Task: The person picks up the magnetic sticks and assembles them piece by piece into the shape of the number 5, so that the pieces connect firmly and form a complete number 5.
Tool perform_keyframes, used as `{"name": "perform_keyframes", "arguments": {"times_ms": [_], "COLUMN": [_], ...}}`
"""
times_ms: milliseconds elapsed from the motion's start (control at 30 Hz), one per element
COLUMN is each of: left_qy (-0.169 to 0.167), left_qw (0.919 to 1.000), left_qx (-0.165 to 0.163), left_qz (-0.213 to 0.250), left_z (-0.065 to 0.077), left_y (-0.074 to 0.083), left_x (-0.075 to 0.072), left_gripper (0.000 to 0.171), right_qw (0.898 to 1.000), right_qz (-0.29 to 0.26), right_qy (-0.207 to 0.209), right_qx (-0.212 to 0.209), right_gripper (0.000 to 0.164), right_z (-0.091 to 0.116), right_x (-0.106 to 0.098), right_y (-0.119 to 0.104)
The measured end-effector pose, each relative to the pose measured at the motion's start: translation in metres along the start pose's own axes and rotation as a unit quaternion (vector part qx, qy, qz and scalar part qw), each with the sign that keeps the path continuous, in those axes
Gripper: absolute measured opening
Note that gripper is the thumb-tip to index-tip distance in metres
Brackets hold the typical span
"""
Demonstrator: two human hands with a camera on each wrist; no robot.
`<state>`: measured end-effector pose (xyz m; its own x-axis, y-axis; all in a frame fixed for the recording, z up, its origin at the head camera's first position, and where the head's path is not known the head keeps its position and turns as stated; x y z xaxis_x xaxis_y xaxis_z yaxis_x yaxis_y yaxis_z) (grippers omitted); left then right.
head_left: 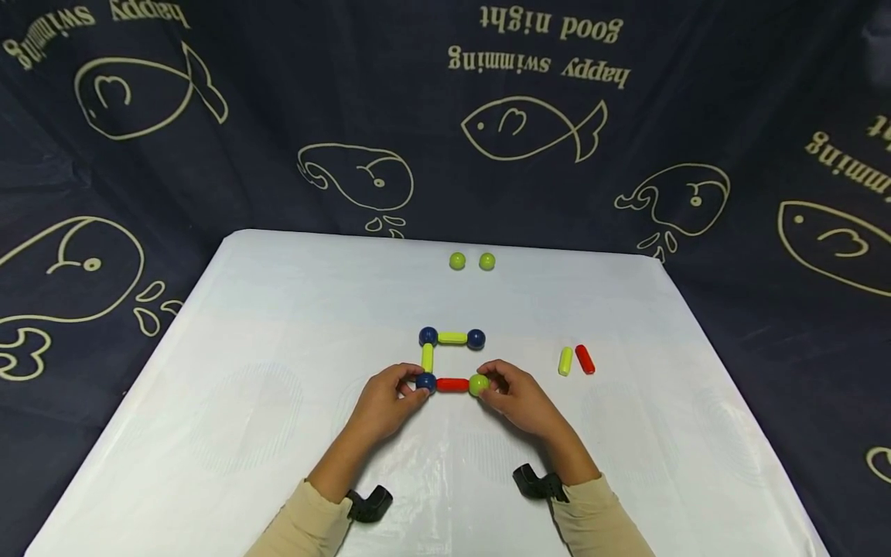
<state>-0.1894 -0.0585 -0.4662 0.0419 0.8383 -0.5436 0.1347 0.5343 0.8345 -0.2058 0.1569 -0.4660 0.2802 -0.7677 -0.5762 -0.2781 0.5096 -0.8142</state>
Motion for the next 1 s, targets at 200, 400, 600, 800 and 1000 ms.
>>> {"name": "perform_keyframes", "arguments": {"times_ms": [200,400,600,800,1000], "left_qy": [0.0,0.001,-0.001,-0.006,-0.007], "left_qw": [1.0,0.9999,1.0,1.0,1.0], "left_qx": [0.008,0.012,0.006,0.001,-0.006], "left_qz": [0.001,-0.002,-0.003,-0.004,-0.001], "left_z": [0.001,0.0,0.0,0.0,0.0], "left_y": [0.0,0.0,0.0,0.0,-0.001], "left_x": [-0.001,-0.001,0.0,0.001,0.001], "left_gripper": [0.03,0.029,0.029,0.03,0.03], "right_qw": [1.0,1.0,0.999,0.989,0.974], "right_qz": [0.001,-0.003,-0.009,0.039,0.116], "right_qy": [-0.001,0.001,0.05,0.139,0.185], "right_qx": [-0.004,-0.007,-0.004,0.024,0.058], "right_gripper": [0.027,0.027,0.025,0.026,0.029], "right_z": [0.0,0.0,0.004,0.019,0.032], "right_x": [0.001,0.0,-0.028,-0.081,-0.112], "right_y": [0.0,0.0,0.003,0.019,0.034]}}
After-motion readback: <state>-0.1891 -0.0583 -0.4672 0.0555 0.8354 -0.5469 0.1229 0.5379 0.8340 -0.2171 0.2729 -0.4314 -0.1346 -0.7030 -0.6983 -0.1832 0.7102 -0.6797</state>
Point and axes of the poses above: each hand's wrist, its own z-axis away from the middle knuckle, its own x-axis out of the palm, y = z × x, the point moved 9 cm from there along -z, towards the middle knuckle, and after that the axes turned 4 degrees about -x, right-handed, at the moved point
